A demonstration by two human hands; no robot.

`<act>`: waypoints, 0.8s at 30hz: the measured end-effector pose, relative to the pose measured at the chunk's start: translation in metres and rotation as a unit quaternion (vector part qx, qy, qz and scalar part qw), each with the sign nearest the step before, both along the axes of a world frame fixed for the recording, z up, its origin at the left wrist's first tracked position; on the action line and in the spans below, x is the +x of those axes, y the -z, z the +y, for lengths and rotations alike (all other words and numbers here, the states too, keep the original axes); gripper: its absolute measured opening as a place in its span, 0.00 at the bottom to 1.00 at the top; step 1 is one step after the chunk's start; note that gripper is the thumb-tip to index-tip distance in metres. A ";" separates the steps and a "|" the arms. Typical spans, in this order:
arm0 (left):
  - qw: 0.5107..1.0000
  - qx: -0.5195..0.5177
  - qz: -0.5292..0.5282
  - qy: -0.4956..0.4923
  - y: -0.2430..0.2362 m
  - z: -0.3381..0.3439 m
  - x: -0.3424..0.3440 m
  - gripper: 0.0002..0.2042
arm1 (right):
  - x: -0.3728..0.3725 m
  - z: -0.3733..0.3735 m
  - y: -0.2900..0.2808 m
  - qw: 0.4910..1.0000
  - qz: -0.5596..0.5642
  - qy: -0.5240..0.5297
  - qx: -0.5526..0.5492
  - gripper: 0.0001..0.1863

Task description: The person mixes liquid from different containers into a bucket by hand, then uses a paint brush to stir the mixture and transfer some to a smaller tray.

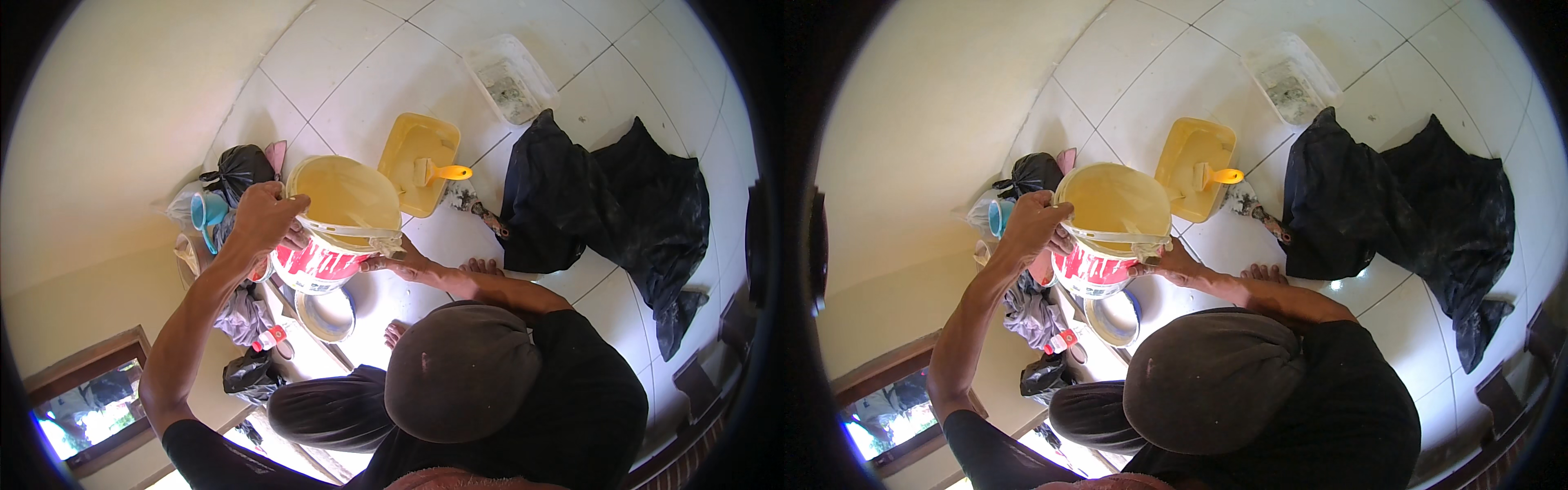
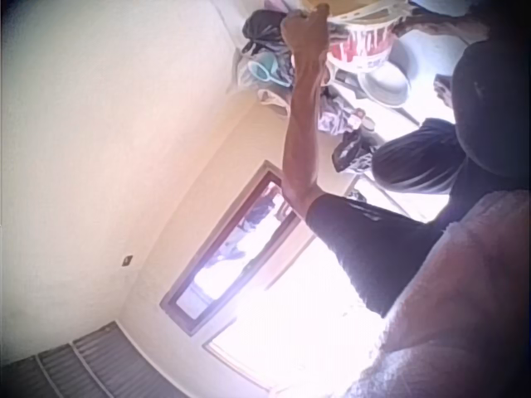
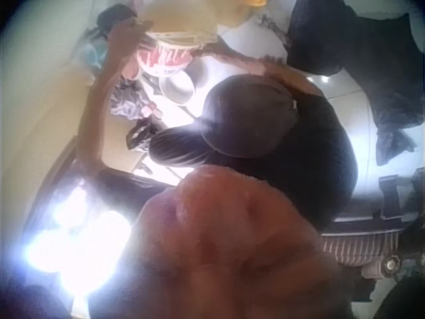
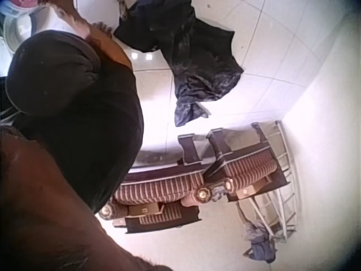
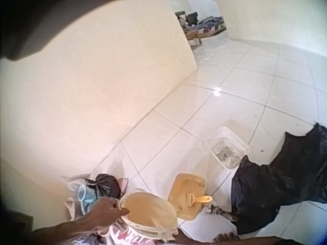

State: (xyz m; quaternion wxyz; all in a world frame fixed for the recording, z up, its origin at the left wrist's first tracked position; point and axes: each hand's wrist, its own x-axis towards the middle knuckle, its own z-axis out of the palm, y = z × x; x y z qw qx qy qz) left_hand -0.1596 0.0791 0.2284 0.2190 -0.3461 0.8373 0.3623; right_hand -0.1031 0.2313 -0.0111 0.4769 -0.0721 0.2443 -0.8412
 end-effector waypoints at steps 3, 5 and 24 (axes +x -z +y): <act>1.000 0.005 -0.001 -0.004 0.001 -0.001 0.000 0.09 | 0.000 0.001 -0.001 1.000 0.003 0.000 0.001 0.40; 1.000 0.004 0.000 -0.001 0.001 0.000 0.000 0.09 | 0.001 0.001 -0.004 0.999 -0.041 0.000 -0.026 0.40; 1.000 0.022 0.005 -0.022 0.001 0.000 0.000 0.10 | -0.003 0.006 -0.011 1.000 -0.015 0.001 -0.011 0.44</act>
